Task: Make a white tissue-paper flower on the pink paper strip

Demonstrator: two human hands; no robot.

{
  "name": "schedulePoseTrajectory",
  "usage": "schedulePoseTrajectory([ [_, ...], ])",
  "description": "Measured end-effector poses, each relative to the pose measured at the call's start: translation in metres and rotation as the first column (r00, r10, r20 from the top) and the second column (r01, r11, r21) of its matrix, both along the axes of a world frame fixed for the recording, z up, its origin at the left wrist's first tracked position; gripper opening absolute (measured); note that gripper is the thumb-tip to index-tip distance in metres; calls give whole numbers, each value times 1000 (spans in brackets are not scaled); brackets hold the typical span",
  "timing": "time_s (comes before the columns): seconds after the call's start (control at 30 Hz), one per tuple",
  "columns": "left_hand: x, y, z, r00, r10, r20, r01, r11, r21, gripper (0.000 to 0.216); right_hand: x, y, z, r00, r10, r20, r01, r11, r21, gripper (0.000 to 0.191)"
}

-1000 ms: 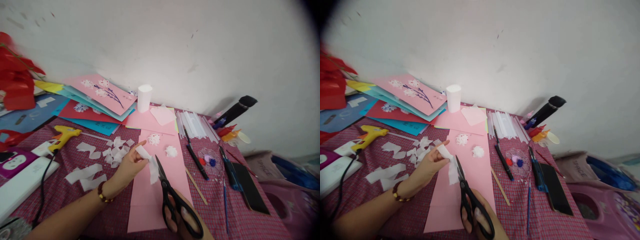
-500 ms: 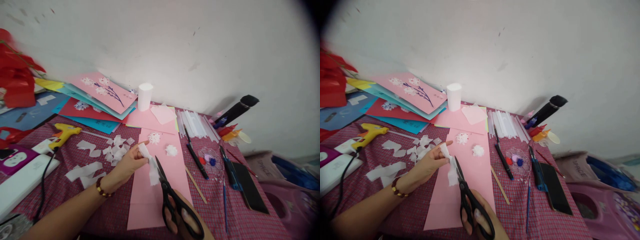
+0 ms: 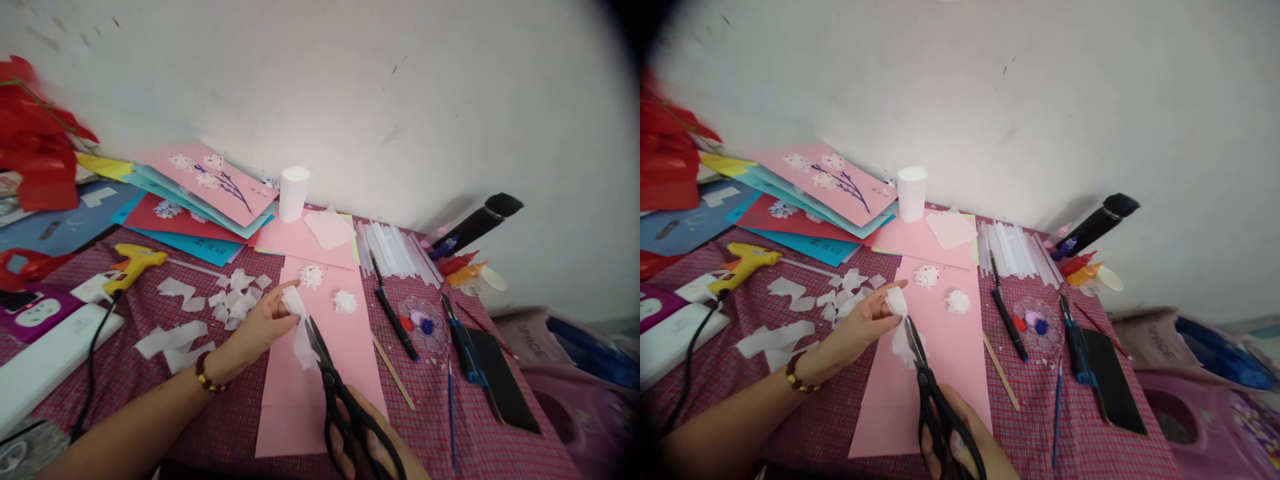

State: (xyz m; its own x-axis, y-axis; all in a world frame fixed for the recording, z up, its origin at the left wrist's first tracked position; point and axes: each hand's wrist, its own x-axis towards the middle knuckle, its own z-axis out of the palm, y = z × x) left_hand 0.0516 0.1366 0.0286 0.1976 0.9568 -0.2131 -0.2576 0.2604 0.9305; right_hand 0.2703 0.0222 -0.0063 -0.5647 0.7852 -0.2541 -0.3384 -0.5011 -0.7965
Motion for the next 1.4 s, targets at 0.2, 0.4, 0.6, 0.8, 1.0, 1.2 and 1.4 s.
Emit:
schedulePoseTrajectory([
  [0.2, -2, 0, 0, 1000, -2, -20, 3, 999, 39, 73, -4, -3, 0, 989, -93, -114, 95, 995, 17, 56],
  [0.4, -1, -2, 0, 994, -62, -89, 66, 997, 42, 71, -3, -2, -4, 987, -74, -143, 75, 997, 2, 54],
  [0.6, 0, -4, -12, 976, -157, -148, 165, 986, 39, 69, -2, -1, -6, 987, -70, -148, 67, 997, -30, 53],
  [0.8, 4, -6, -22, 979, -194, -59, 198, 978, 65, 69, -5, 0, -10, 984, -76, -163, 70, 997, -42, 52],
  [1.0, 6, -4, -21, 982, -186, 10, 186, 980, -73, 50, -6, 1, -12, 989, -86, -118, 94, 994, 63, 58],
  [1.2, 5, -2, -26, 975, -222, 20, 223, 970, -100, 6, -3, 0, -6, 995, -73, -60, 77, 995, 60, 54],
  [1.4, 0, -3, -21, 973, -224, 59, 227, 972, -56, 4, -3, 1, -7, 992, -112, 54, 109, 992, 60, 58],
])
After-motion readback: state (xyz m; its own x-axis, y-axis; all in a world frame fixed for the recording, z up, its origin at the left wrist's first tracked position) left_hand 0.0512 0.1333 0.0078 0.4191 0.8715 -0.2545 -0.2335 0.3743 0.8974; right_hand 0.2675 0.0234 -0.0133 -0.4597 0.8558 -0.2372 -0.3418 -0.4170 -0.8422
